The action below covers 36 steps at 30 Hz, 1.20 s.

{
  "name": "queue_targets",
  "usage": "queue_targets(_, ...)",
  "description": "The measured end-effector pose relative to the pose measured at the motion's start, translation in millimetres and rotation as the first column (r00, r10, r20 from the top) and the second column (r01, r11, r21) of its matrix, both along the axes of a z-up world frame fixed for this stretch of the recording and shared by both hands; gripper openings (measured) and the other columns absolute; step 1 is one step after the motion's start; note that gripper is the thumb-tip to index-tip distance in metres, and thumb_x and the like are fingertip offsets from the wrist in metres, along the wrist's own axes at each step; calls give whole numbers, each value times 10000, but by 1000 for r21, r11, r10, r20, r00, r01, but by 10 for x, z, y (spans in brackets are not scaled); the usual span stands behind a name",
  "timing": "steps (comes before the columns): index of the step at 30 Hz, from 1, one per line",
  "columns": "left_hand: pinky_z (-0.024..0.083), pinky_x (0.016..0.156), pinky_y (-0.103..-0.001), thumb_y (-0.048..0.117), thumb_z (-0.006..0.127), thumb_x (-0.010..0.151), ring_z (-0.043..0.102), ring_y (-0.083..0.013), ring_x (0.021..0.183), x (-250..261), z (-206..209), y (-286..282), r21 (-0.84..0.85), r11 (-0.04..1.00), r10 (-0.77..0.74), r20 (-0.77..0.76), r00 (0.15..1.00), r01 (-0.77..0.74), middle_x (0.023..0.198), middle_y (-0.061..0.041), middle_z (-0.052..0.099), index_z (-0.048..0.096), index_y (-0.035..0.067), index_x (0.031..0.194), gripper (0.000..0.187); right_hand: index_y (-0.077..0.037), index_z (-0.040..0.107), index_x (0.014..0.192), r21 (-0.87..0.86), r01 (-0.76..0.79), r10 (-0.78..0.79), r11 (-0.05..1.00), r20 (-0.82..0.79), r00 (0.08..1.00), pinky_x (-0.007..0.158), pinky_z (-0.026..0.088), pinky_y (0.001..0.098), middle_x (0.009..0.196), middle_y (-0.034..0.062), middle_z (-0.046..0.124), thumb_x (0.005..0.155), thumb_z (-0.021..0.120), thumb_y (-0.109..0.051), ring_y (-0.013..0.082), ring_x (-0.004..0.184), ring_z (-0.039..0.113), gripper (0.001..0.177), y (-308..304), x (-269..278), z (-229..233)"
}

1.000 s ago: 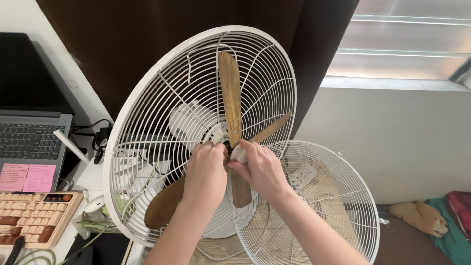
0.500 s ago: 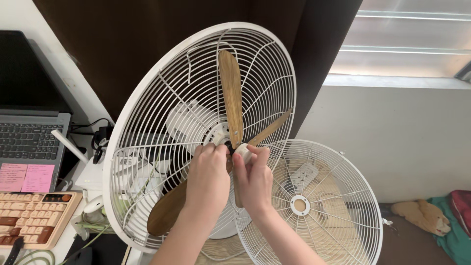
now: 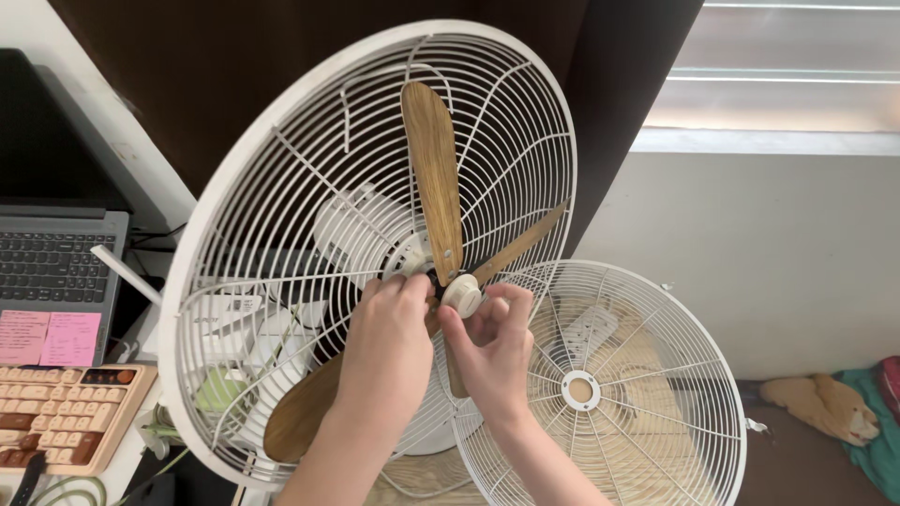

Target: The person unplugs a white electric fan, removes the front grille, then unscrews the central hub nut to detach the wooden fan blades. The blades and hub are removed and placed on the rear grille, leaving the fan partially disassembled.

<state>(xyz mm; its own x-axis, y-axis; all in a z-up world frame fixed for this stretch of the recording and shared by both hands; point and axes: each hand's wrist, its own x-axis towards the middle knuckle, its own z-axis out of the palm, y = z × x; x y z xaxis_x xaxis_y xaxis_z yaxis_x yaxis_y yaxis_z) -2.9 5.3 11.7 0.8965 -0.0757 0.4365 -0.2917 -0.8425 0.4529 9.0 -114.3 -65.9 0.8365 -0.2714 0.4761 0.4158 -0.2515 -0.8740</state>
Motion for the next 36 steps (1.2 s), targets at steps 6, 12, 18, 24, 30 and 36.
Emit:
queue_targets(6, 507, 862, -470, -9, 583, 858, 625, -378, 971, 11, -37, 16, -6, 1000, -19, 41, 999, 19, 972, -173, 720, 670, -19, 936, 117, -26, 578, 1125, -122, 57, -45, 991, 102, 994, 513, 448, 231, 702, 11, 639, 802, 880, -140, 64, 579, 545, 457, -53, 34, 15)
queue_targets(12, 508, 844, -482, -6, 597, 843, 639, -376, 962, 2, -47, -18, 31, 999, 6, 100, 995, -9, 966, -169, 726, 648, -11, 995, 161, -23, 644, 1134, -73, 35, -26, 997, 129, 991, 541, 501, 221, 758, 6, 690, 770, 878, -98, 55, 595, 597, 439, -51, 53, 27)
queue_targets(18, 543, 831, -478, -17, 581, 855, 684, -378, 945, -29, -80, -57, -2, 998, 68, 13, 998, -68, 988, -188, 716, 621, -22, 1123, 272, -23, 649, 1157, -59, -16, 24, 998, 124, 992, 539, 507, 235, 759, 12, 684, 795, 860, -83, 70, 604, 592, 423, -62, 52, -14)
queue_targets(24, 544, 828, -481, -59, 541, 846, 687, -398, 970, -88, -52, -80, -161, 987, 15, 32, 999, -9, 1024, -212, 719, 628, -25, 1118, 288, -56, 652, 1206, -279, -24, 92, 960, 235, 968, 635, 556, 314, 916, 81, 650, 863, 802, -108, 166, 713, 665, 378, -187, 42, 11)
queue_targets(30, 554, 772, -469, -31, 522, 895, 710, -375, 929, -99, -11, -89, -213, 973, 72, -62, 995, -84, 1025, -193, 722, 636, 15, 1091, 231, -49, 580, 1240, -338, -86, 212, 937, 356, 910, 715, 563, 352, 1017, 114, 645, 919, 768, -85, 231, 853, 672, 374, -274, 96, -24)
queue_targets(36, 519, 695, -481, 15, 545, 934, 688, -404, 870, -173, -27, -101, -221, 970, 94, -63, 994, -106, 972, -185, 722, 628, 33, 1060, 152, -45, 443, 1137, 2, -73, 72, 997, 78, 994, 603, 521, 301, 852, 49, 603, 795, 885, -173, 137, 709, 599, 574, -168, -24, -186)
